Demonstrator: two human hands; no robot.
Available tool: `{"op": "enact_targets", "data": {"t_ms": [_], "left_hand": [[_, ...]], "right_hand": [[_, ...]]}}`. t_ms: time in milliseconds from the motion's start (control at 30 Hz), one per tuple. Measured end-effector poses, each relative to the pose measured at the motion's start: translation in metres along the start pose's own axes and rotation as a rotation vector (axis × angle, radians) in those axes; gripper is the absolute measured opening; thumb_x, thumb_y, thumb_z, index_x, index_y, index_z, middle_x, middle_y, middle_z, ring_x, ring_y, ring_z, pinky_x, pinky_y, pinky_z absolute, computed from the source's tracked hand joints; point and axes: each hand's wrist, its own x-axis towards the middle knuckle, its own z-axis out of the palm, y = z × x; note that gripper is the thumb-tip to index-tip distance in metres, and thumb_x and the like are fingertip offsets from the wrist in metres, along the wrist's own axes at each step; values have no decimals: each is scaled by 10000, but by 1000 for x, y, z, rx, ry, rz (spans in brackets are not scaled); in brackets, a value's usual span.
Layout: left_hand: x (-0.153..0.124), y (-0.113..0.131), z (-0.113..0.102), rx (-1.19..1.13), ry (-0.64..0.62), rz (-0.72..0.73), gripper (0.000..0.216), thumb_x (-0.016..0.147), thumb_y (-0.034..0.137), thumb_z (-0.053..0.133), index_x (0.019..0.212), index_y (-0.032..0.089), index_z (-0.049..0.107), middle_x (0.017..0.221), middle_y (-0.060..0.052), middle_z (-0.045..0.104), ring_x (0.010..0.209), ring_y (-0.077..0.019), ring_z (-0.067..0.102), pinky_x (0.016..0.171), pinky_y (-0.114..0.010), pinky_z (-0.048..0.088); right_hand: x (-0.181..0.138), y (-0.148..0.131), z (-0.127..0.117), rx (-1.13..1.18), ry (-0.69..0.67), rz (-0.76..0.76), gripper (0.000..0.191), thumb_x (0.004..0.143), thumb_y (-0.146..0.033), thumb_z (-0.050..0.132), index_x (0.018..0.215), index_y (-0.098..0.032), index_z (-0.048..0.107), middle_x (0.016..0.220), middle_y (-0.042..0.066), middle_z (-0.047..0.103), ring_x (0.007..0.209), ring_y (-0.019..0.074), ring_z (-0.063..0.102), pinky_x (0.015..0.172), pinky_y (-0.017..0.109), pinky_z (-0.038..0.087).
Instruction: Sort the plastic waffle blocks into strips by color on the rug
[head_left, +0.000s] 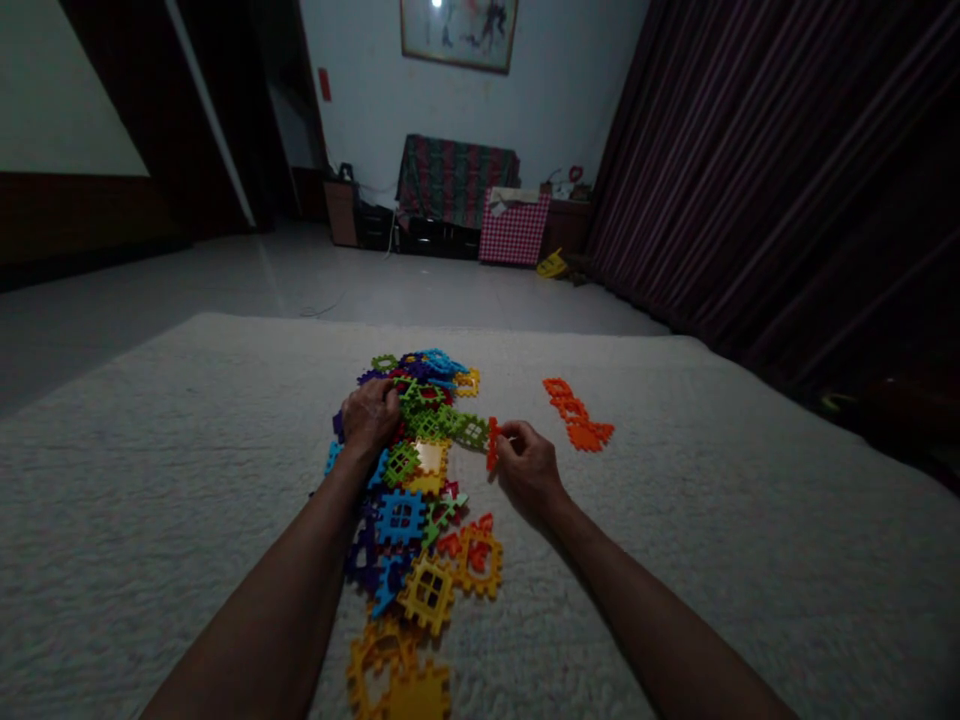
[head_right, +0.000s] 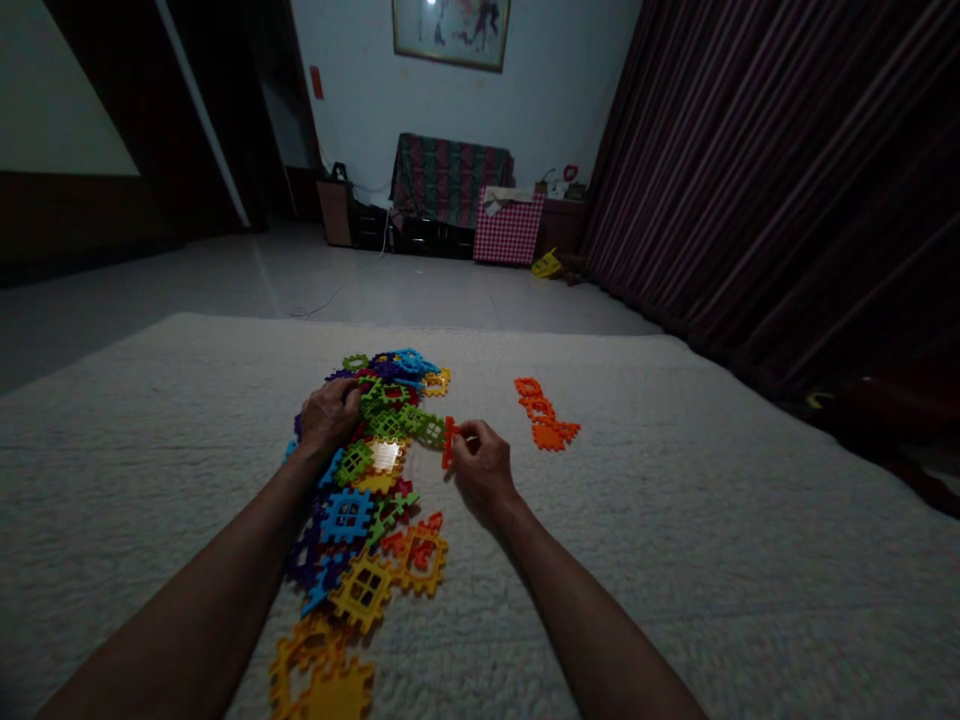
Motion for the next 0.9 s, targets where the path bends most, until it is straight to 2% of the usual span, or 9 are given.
{"op": "enact_targets", "data": {"t_ms": [67,167,233,400,500,600,700,800,900], "left_hand": [[0,-1,0,0,2,7,320,910,283,447,1106,238,697,1183,-56,714,1082,-241,651,977,-356,468],[1,-1,1,-3,5,14,319,909,281,446,1098,239,699,1180,-58,714,1086,-239,649,979,-353,470],[1,-1,1,-1,6,14,315,908,279,444,1087,241,701,1177,-60,713,1084,-239,649,975,-354,472],[1,-1,1,-3,9,5,301,904,282,453,1071,257,703,1165,-49,716,1083,-232,648,973,-346,473],[1,-1,1,-9,5,-3,310,905,279,449,1086,252,700,1169,-49,715,1087,-227,647,977,-340,469],[1,-1,1,-7,-3,0,322,911,282,444,1106,242,697,1179,-52,713,1092,-229,645,978,-339,467],[0,0,-1,3,-18,5,328,916,281,437,1109,239,699,1185,-55,711,1086,-232,646,963,-340,470],[1,1,-2,2,-28,-3,329,916,275,438,1109,240,701,1187,-54,710,1086,-231,644,959,-342,471],[1,2,-3,-10,-24,-4,329,915,272,442,1113,231,701,1189,-62,708,1092,-238,641,971,-355,467]], "right_hand": [[9,5,-1,50,32,41,225,767,-398,569,813,-184,619,673,-6,624,598,130,576,530,227,453],[20,8,-7,109,-68,106,217,689,-393,626,735,-181,619,648,-16,613,577,117,550,516,223,447],[27,9,-14,199,-61,168,235,642,-396,672,728,-183,617,621,-31,597,544,106,525,491,218,438],[45,16,-39,657,285,294,312,624,-432,745,776,-219,574,677,-31,633,601,110,596,532,209,501],[46,20,-47,804,314,413,307,643,-428,758,747,-225,552,730,1,677,650,124,638,500,191,493],[36,16,-45,682,133,434,285,614,-363,779,789,-213,611,764,16,701,605,114,609,462,185,455],[19,3,-39,404,-277,351,267,632,-341,759,841,-190,691,702,7,690,533,95,545,456,187,415],[6,-12,-36,169,-707,231,171,668,-306,718,772,-171,730,639,2,672,539,99,548,499,198,413],[2,-24,-37,5,-954,84,145,667,-265,700,777,-187,753,722,-1,716,638,124,607,598,219,454]]}}
